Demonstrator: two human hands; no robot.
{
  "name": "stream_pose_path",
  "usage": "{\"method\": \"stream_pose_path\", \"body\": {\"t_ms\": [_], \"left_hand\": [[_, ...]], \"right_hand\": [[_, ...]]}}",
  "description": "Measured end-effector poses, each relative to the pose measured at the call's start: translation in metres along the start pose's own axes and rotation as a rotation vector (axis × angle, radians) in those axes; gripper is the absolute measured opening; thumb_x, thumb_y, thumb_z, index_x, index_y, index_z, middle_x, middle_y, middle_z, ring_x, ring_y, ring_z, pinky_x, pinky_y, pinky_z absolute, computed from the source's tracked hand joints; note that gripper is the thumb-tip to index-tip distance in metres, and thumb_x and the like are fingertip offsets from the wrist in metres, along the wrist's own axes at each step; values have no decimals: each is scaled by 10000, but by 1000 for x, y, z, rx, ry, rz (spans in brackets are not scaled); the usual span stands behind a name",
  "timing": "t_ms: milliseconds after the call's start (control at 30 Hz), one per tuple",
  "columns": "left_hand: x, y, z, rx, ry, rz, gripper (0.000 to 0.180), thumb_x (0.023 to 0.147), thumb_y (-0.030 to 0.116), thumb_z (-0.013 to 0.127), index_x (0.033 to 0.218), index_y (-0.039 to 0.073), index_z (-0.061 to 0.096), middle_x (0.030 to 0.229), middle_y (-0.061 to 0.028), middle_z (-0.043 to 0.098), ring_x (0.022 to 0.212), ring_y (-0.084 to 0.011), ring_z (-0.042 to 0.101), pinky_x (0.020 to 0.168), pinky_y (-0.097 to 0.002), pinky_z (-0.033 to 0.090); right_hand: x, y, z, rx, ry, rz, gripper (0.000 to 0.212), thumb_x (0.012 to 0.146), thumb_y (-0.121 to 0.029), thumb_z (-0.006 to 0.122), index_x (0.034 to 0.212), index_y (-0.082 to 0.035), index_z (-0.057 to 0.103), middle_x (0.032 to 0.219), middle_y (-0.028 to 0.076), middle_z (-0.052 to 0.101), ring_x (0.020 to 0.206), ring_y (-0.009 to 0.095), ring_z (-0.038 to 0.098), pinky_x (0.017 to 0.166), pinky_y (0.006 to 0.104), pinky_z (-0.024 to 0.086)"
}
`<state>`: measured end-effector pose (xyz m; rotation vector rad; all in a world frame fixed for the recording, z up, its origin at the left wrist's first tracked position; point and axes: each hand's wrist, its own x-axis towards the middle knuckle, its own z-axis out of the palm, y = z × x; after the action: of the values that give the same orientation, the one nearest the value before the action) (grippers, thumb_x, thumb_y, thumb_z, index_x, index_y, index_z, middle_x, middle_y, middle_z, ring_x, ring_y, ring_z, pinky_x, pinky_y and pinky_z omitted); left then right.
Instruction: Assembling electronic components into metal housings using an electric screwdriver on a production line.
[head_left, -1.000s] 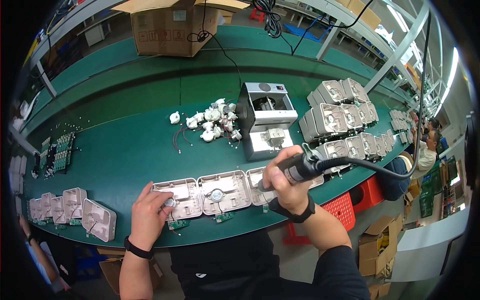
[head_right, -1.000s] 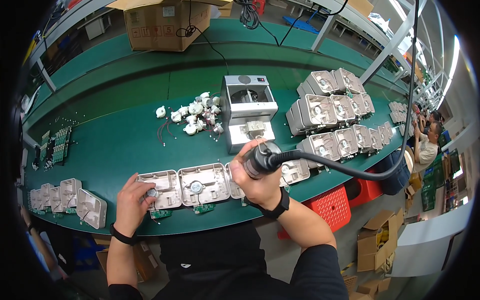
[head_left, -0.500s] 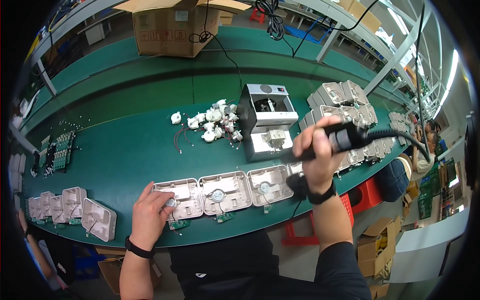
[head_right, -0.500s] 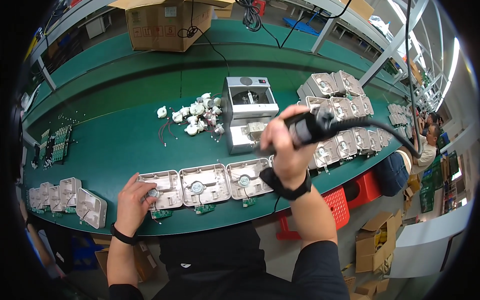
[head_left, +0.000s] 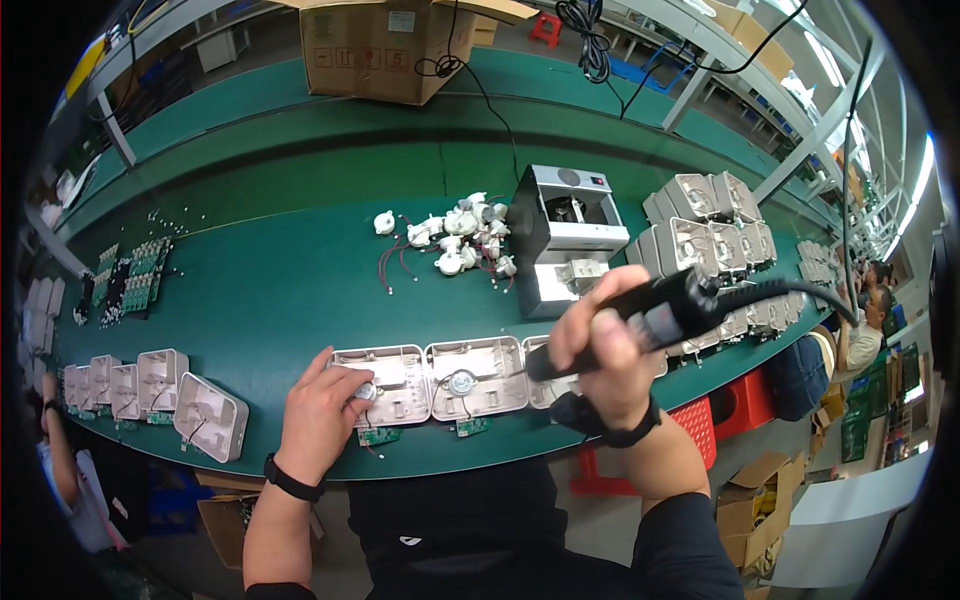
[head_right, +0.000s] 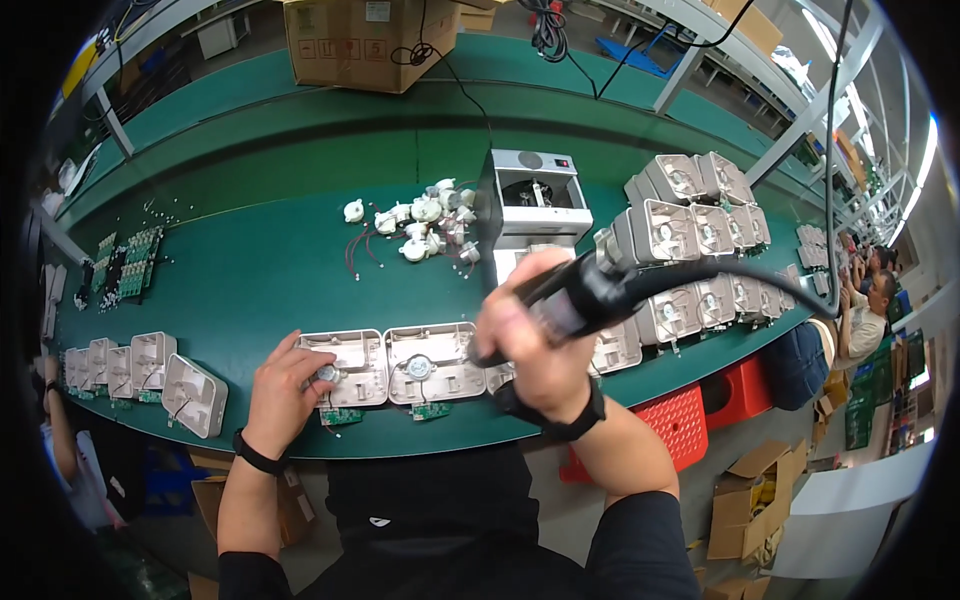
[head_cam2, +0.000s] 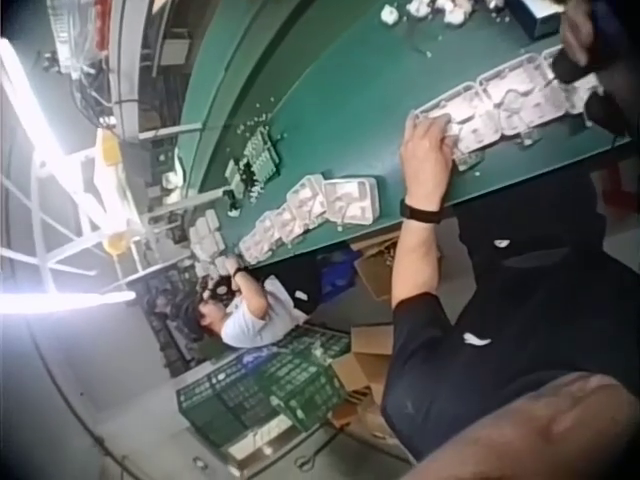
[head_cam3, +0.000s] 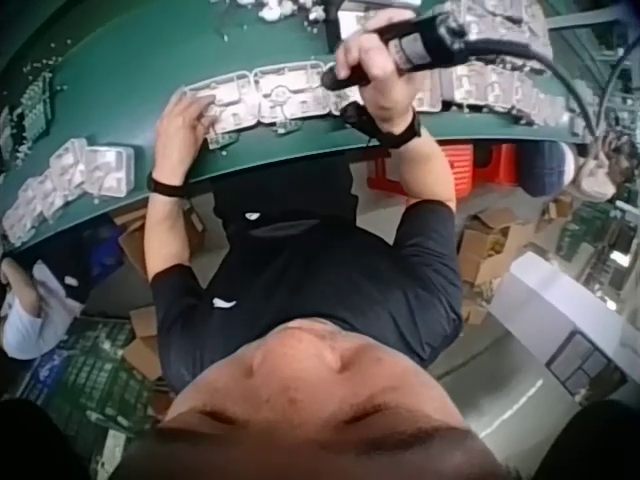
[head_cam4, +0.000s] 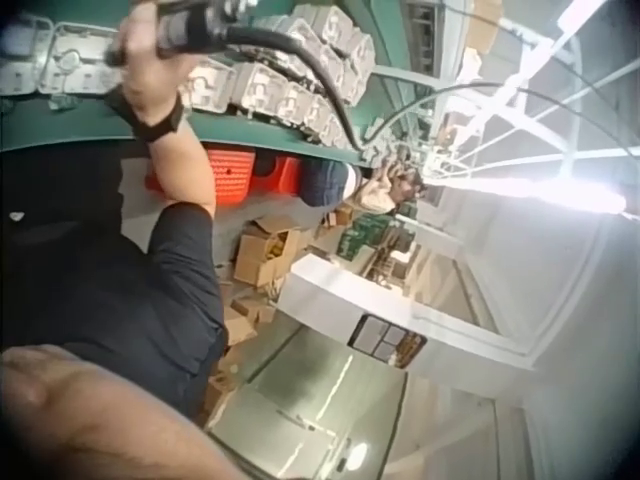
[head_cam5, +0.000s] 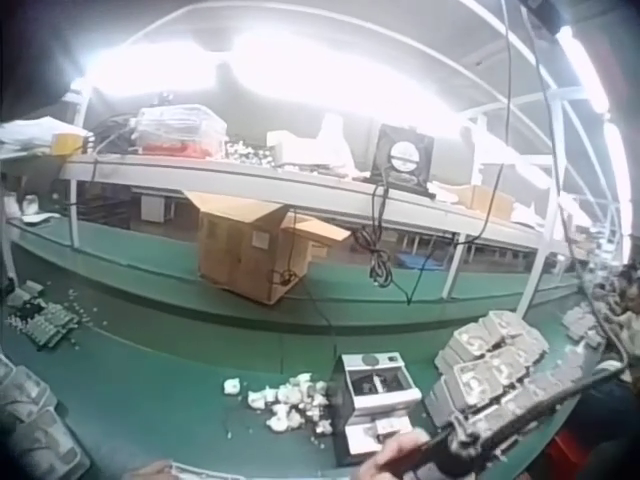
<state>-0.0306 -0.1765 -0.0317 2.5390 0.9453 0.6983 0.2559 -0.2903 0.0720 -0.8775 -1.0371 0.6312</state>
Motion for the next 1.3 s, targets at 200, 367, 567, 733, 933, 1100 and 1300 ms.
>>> {"method": "stream_pose_path", "body": {"t_ms": [200, 367, 567, 733, 933, 1100, 1300], "left_hand": [[1, -1, 3, 0, -2, 10, 352, 710, 77, 821, 1051, 110, 739, 988, -75, 723, 1138, -379, 635, 1007, -454, 524], [-1, 0, 3, -5, 15, 3, 354, 702, 69, 822, 1043, 108, 740, 983, -74, 722, 1131, -378, 639, 1007, -452, 526], [0, -1, 2, -25, 41, 3, 369, 668, 86, 845, 1025, 94, 749, 955, -93, 727, 1079, -383, 659, 1048, -471, 513], [3, 2, 4, -39, 44, 8, 371, 665, 78, 843, 1023, 89, 748, 953, -97, 727, 1072, -384, 659, 1055, -475, 508], [4, -2, 1, -6, 4, 0, 358, 691, 66, 826, 1037, 104, 743, 983, -84, 721, 1160, -404, 626, 971, -464, 531], [-3, 3, -1, -7, -4, -26, 354, 693, 67, 826, 1035, 105, 743, 987, -89, 720, 1169, -415, 620, 964, -471, 529], [3, 5, 1, -8, 9, -13, 349, 695, 68, 824, 1033, 103, 743, 981, -90, 721, 1155, -413, 625, 982, -473, 526]], "right_hand": [[-13, 30, 27, -125, -146, 10, 288, 919, -59, 625, 1110, -48, 410, 725, 94, 573, 583, 164, 561, 560, 326, 505], [-14, 41, 31, -158, -160, 39, 292, 903, -3, 618, 1100, -36, 406, 735, 99, 585, 600, 149, 567, 577, 314, 514], [-20, 60, 29, -120, -188, 83, 292, 900, 10, 615, 1098, -33, 404, 754, 100, 598, 618, 140, 572, 583, 307, 515], [-18, 60, 25, -244, -231, 10, 300, 895, 21, 615, 1101, -42, 406, 759, 101, 599, 622, 141, 576, 587, 304, 519], [-6, 25, 10, -265, -151, -69, 258, 930, -56, 591, 1118, -52, 413, 733, 82, 582, 602, 149, 576, 586, 302, 518], [42, -12, -30, -314, 178, -235, 211, 946, -101, 587, 1103, -27, 467, 696, 58, 543, 549, 163, 543, 529, 305, 477], [73, -3, -68, -398, 238, -210, 195, 955, -105, 584, 1095, -20, 479, 680, 56, 517, 543, 165, 527, 530, 307, 470]]}}
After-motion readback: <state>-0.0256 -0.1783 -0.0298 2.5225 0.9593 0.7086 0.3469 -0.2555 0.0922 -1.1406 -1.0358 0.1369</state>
